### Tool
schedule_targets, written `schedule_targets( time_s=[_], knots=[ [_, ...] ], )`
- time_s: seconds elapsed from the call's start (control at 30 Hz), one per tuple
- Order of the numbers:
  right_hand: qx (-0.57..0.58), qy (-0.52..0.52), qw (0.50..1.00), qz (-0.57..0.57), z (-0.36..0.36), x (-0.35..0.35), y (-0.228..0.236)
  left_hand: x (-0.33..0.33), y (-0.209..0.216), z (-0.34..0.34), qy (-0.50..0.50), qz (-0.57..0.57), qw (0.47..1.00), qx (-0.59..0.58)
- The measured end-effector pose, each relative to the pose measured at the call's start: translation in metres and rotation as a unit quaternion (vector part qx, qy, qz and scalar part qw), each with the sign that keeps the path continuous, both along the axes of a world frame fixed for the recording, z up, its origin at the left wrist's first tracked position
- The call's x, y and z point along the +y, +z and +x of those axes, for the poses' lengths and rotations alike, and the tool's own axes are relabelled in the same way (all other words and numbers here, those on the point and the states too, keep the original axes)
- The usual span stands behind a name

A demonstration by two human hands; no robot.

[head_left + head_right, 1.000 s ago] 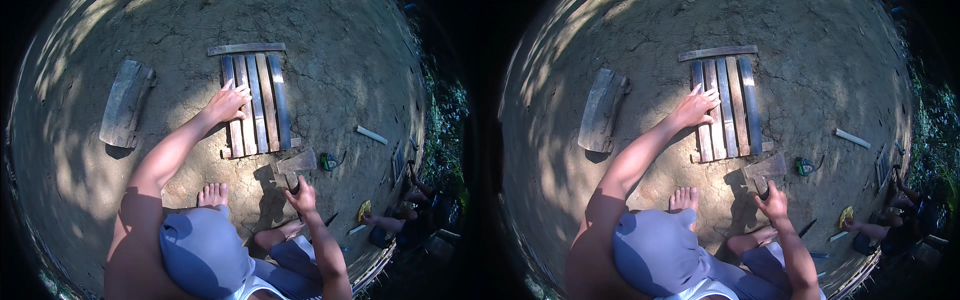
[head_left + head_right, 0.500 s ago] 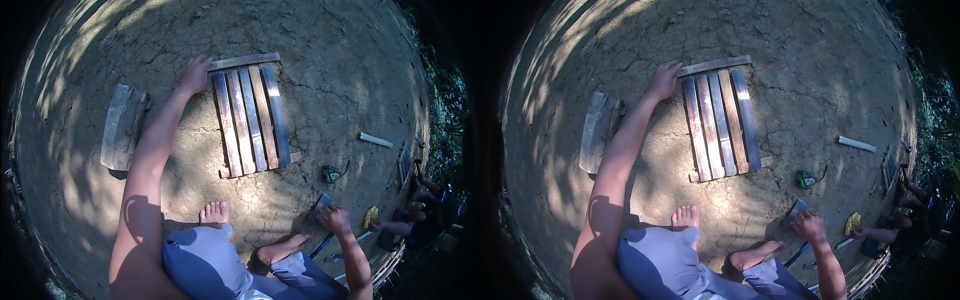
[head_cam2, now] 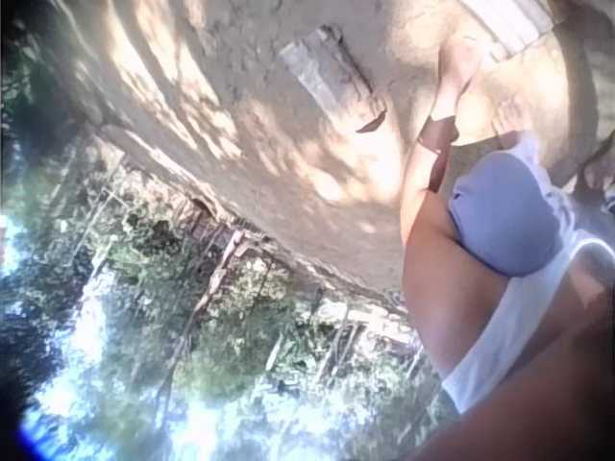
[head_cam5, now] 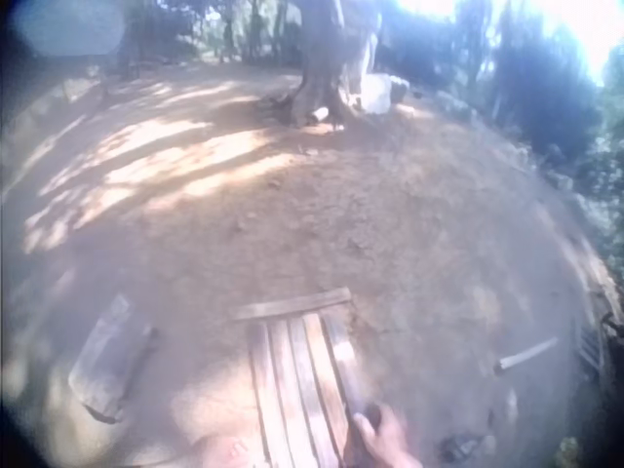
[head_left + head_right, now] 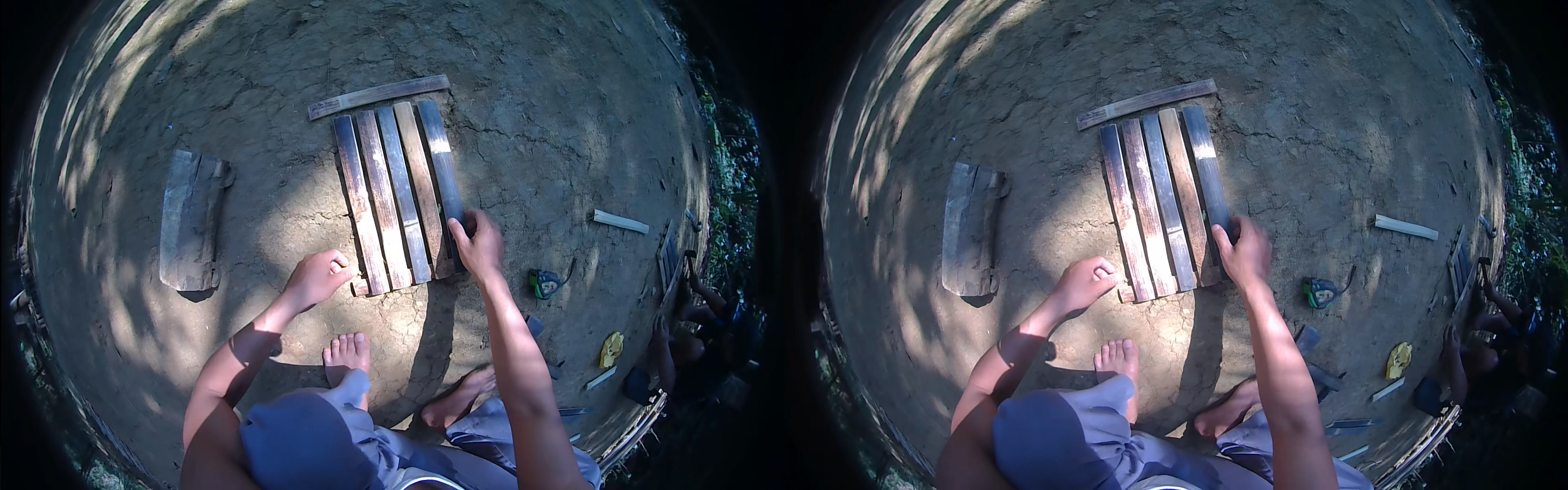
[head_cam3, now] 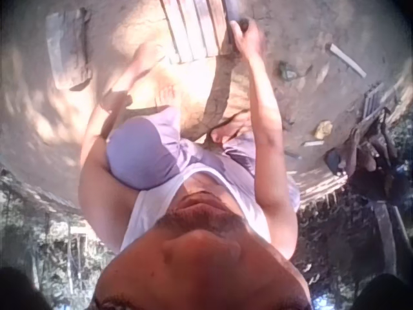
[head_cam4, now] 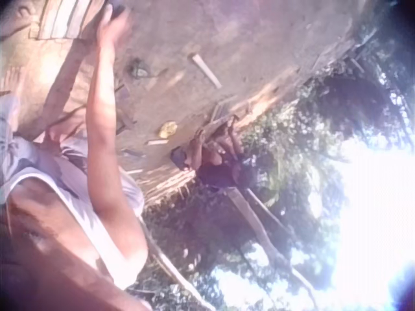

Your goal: The person arranges bamboo slats on two support pieces, uses a measuring tape to check the width, and uses a cleaver to trim the slats and cut notch markings.

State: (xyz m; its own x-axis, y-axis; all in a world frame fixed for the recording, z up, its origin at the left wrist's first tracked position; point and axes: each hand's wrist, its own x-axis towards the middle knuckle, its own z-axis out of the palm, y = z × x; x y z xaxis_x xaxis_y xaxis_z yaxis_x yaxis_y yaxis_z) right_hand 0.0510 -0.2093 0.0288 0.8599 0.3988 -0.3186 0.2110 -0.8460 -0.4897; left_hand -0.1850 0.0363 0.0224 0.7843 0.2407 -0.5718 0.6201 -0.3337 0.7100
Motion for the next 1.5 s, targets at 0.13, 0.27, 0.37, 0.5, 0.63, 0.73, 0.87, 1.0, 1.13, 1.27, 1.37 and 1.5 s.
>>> schedule_targets(
  time_s=[0.13, 0.27, 0.37, 0.5, 0.63, 0.73, 0.87, 1.0, 1.13, 1.27, 1.37, 1.5],
  knots=[
    [-0.078, 0.033, 0.996, -0.026, -0.003, -0.019, 0.0, -0.035, 0.02, -0.006, -0.143, 0.072, 0.986, 0.041],
    [-0.065, 0.042, 0.996, -0.042, -0.014, -0.048, 0.009, -0.047, -0.001, -0.024, -0.081, 0.106, 0.991, -0.018],
    [0.01, 0.004, 1.0, -0.02, -0.015, -0.061, 0.009, -0.045, 0.003, -0.023, -0.073, 0.075, 0.994, -0.044],
    [0.153, -0.05, 0.986, 0.044, 0.004, -0.077, 0.0, -0.045, 0.002, -0.029, 0.021, -0.074, 0.994, -0.076],
    [0.322, -0.051, 0.936, 0.132, 0.005, -0.068, 0.033, -0.028, -0.006, -0.035, 0.149, -0.343, 0.928, -0.003],
    [0.336, -0.036, 0.914, 0.223, -0.001, -0.083, 0.029, -0.021, -0.004, -0.036, 0.116, -0.35, 0.93, 0.002],
    [0.349, -0.04, 0.906, 0.237, -0.001, -0.086, 0.037, -0.038, -0.003, -0.048, 0.15, -0.365, 0.918, -0.036],
    [0.318, -0.006, 0.926, 0.204, 0.006, -0.074, 0.049, -0.041, -0.001, -0.053, 0.151, -0.335, 0.928, -0.059],
    [0.319, -0.027, 0.914, 0.251, 0.01, -0.065, 0.048, -0.033, 0.002, -0.044, 0.148, -0.302, 0.937, -0.089],
    [0.265, 0.021, 0.93, 0.254, 0.023, -0.054, 0.049, -0.019, 0.003, -0.031, 0.118, -0.279, 0.946, -0.113],
    [0.256, 0.003, 0.936, 0.242, 0.034, -0.043, 0.044, -0.009, -0.002, -0.016, 0.135, -0.333, 0.927, -0.108],
    [0.262, 0.032, 0.959, 0.107, 0.035, -0.021, 0.025, 0.003, -0.038, -0.015, 0.153, -0.313, 0.936, -0.056]
  ],
)
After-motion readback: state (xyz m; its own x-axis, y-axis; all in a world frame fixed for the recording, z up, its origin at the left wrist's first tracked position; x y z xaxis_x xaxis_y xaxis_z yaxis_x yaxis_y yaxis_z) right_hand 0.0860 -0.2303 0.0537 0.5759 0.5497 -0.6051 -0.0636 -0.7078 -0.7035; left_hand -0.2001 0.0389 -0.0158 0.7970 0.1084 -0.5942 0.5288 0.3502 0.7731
